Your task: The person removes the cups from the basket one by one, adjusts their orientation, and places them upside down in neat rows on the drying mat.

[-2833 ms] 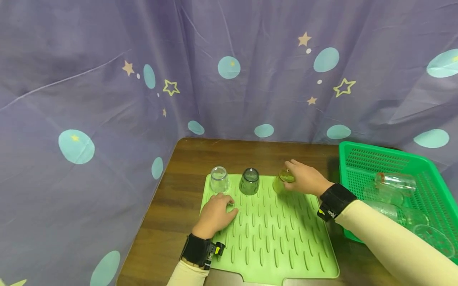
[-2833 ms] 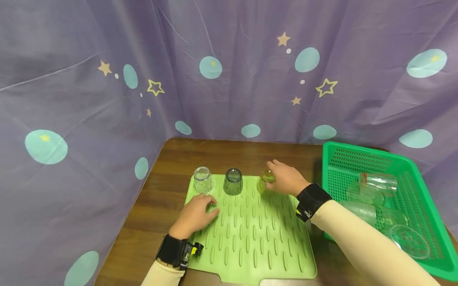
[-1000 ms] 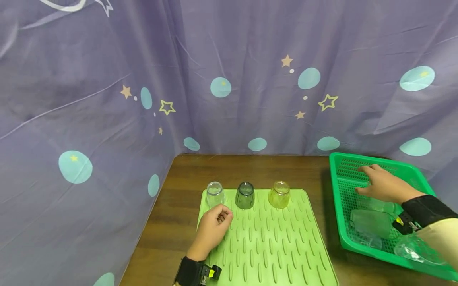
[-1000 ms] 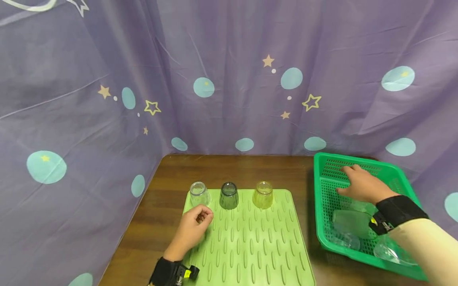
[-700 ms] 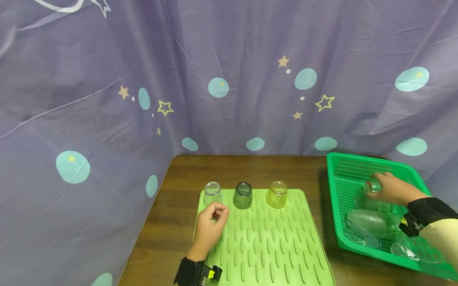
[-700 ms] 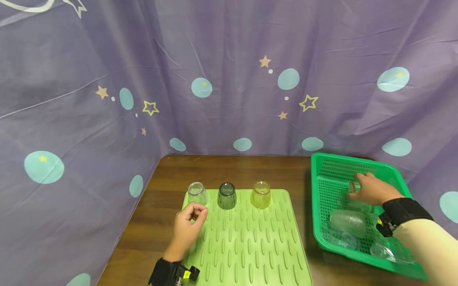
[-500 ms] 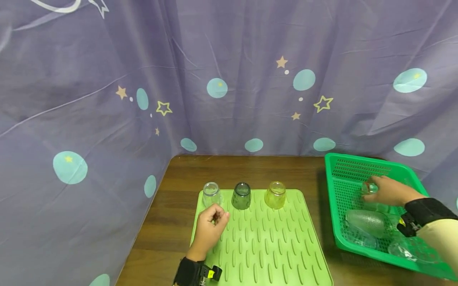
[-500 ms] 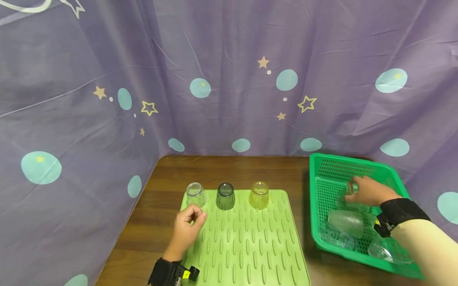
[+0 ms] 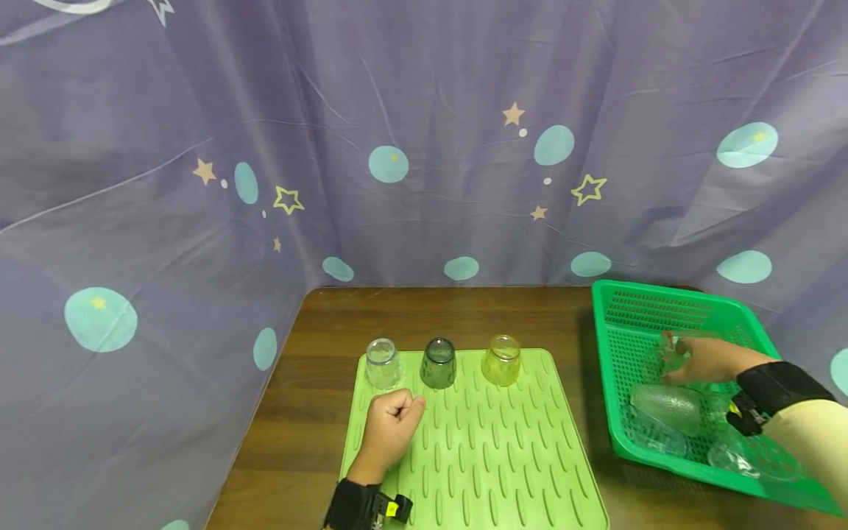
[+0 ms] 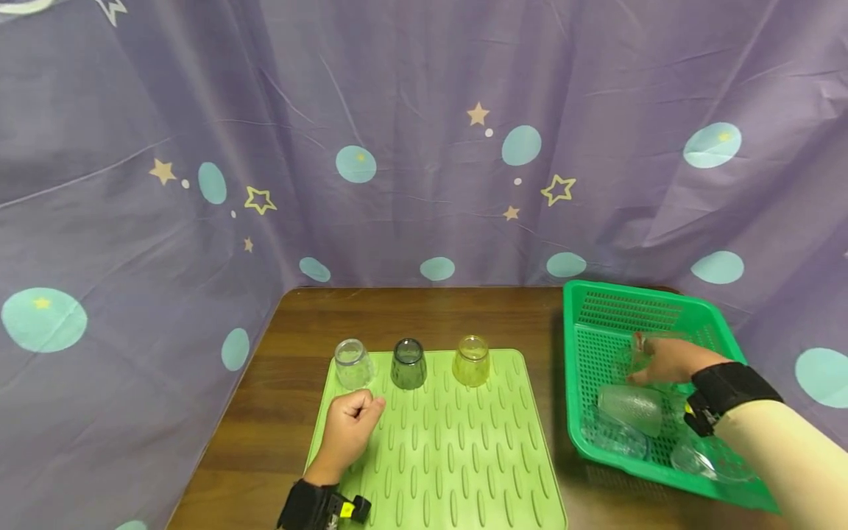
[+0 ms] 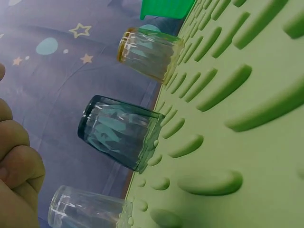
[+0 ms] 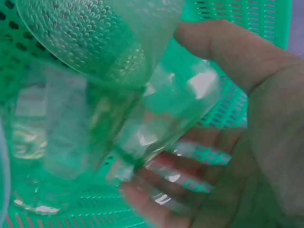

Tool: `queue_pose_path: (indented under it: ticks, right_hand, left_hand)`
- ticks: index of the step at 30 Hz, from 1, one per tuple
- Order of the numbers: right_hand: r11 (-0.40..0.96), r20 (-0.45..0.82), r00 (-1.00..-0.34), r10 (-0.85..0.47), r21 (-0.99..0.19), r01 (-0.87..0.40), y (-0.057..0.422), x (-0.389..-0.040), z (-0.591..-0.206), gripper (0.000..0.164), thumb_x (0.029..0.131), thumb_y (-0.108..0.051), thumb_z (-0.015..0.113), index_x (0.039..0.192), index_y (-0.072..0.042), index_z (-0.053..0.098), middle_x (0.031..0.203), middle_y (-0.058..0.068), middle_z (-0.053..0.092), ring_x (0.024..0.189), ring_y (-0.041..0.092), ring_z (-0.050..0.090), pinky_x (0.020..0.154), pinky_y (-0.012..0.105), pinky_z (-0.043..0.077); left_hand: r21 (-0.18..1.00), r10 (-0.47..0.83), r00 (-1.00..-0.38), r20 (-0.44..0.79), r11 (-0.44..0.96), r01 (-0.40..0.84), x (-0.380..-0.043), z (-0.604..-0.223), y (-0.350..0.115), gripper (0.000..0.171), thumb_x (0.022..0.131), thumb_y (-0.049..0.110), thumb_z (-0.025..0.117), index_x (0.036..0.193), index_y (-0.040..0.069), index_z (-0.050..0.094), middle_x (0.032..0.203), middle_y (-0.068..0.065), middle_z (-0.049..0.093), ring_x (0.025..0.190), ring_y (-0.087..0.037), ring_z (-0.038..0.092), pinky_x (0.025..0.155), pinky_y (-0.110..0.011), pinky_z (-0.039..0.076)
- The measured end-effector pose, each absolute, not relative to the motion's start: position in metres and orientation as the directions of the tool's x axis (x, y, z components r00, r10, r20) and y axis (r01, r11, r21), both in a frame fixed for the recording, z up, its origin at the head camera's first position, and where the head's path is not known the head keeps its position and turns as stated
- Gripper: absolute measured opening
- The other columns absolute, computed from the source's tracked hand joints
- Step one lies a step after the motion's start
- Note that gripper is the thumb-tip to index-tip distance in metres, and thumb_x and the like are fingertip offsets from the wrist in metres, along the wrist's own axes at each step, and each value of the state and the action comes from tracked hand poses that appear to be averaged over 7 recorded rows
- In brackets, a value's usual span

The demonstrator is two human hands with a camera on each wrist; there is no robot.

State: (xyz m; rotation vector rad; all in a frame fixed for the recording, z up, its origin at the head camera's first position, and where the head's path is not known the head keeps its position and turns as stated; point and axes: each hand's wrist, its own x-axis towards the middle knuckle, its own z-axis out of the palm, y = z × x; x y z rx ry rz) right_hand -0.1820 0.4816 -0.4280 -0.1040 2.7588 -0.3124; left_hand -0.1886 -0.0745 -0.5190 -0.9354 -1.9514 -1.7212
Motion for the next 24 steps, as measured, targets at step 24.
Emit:
queue_pose_path:
  ticks: [24]
  right_hand:
    - [0.989,-0.427,-0.895,-0.129,-0.128,-0.081,0.475,-0.207,-0.427,0.112,0.079,-0.067,0.075,0.142,0.021,0.045,0.144,0.05,0.033,0.123,0.069,0.041,0.09,0.072,0.044]
  left_hand:
    - [0.786,0.339,-0.757,0.559,0.075,0.614,-0.186,-0.516,-0.077,0.053,0.097,-0.001,0.064,0.063,0.016,0.028,0.056,0.005,0.02,0.052,0.003,0.018,0.051,-0.014,0.025]
